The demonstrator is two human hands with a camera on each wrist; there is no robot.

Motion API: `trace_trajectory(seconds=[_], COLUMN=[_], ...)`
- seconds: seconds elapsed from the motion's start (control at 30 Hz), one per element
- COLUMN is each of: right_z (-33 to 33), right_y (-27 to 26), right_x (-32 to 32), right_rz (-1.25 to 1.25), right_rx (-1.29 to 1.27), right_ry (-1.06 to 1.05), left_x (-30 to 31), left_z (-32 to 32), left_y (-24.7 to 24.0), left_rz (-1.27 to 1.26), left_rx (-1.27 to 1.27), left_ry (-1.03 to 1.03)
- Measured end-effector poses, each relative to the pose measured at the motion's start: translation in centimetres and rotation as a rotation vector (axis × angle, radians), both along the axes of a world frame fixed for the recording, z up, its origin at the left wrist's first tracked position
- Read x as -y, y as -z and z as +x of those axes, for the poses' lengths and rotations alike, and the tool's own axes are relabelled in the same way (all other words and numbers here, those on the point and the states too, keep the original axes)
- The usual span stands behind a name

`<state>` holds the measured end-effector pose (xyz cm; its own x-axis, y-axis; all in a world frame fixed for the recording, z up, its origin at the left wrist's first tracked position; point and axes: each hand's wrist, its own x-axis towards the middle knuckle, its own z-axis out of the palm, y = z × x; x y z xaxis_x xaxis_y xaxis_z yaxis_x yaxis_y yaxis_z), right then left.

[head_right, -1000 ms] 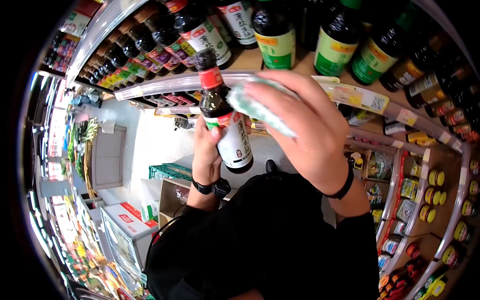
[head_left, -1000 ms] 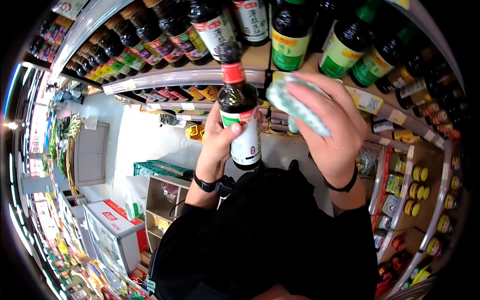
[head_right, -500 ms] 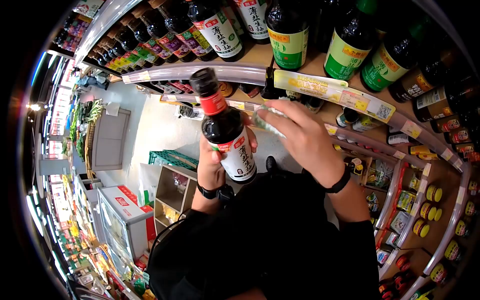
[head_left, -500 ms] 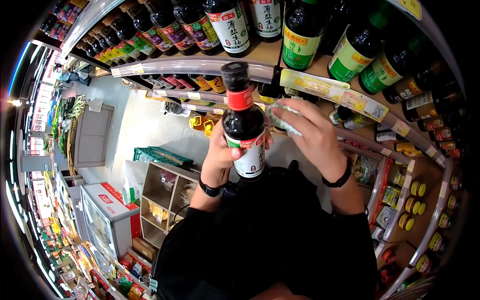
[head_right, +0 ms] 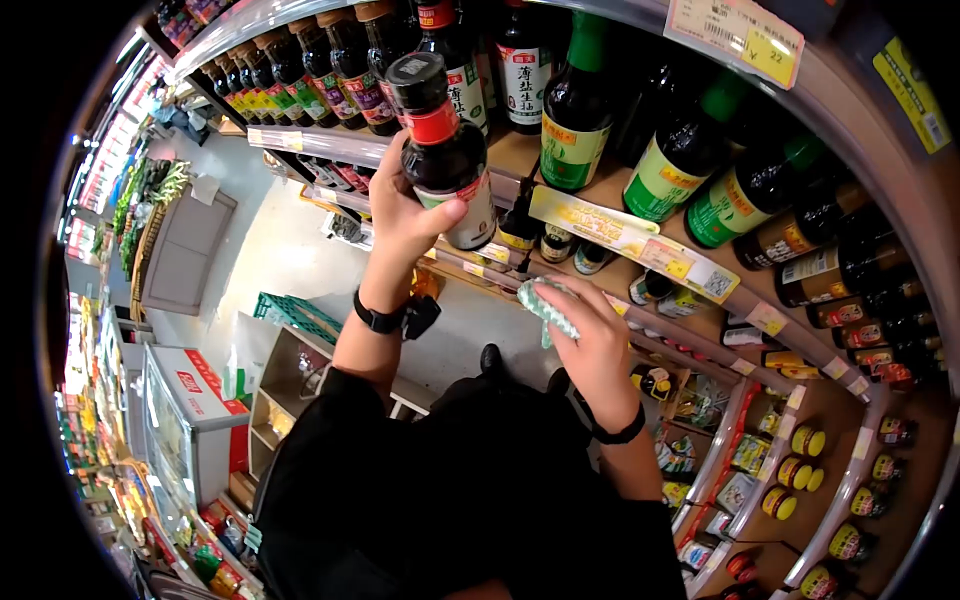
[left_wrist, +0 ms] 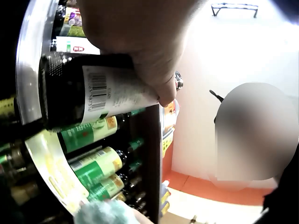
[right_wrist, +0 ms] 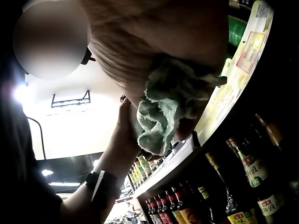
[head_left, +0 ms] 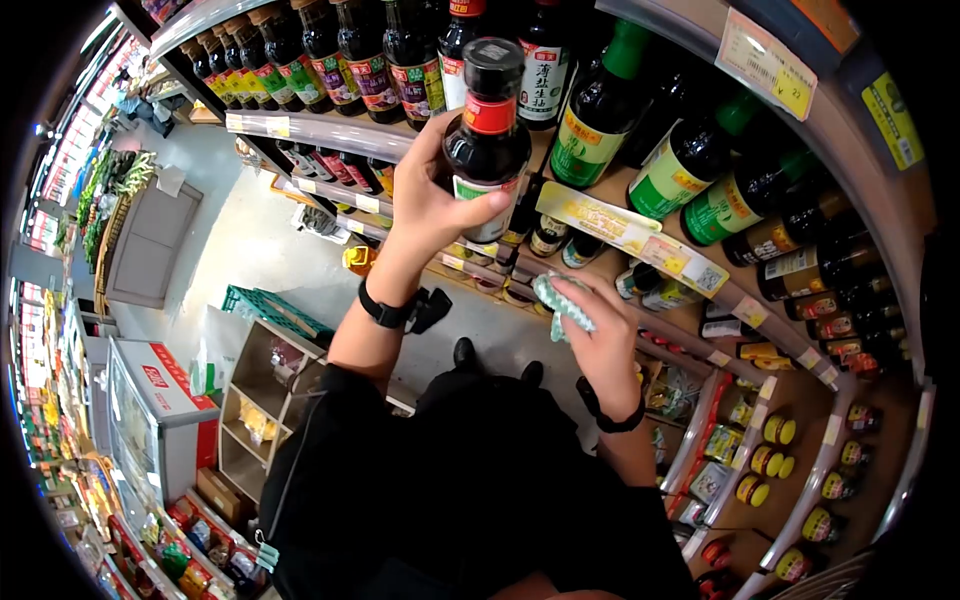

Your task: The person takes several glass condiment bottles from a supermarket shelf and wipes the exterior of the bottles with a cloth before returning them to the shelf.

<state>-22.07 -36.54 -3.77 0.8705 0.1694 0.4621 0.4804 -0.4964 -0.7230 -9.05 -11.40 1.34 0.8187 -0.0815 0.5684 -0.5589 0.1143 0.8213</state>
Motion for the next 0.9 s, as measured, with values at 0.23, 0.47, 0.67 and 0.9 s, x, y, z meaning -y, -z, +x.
trace_trajectory(seconds=[0.23,0.47,0.67,0.9], right_z=[-2.3,-2.7,-2.0,-1.5], right_y=[2.3,3.1,3.0,2.6], right_x=[2.4,3.8,3.3,3.1], right_rz=[0.077,0.099,0.135,0.116], right_rx=[-0.077,-0.073,-0.080,-0.084], right_ry=[0.107,0.184,0.160,0.167], left_x=[-0.2,-1.2,-0.7,0.0], left_z=[3.0,5.1,7.1,6.6], left_y=[-1.4,-3.2,-2.6,-2.7], left_rz=[0.229,0.253,0.194,0.205], left_rx=[0.338,0.315,0.281,0.224], left_ry=[-0.160,-0.062,0.143,0.199])
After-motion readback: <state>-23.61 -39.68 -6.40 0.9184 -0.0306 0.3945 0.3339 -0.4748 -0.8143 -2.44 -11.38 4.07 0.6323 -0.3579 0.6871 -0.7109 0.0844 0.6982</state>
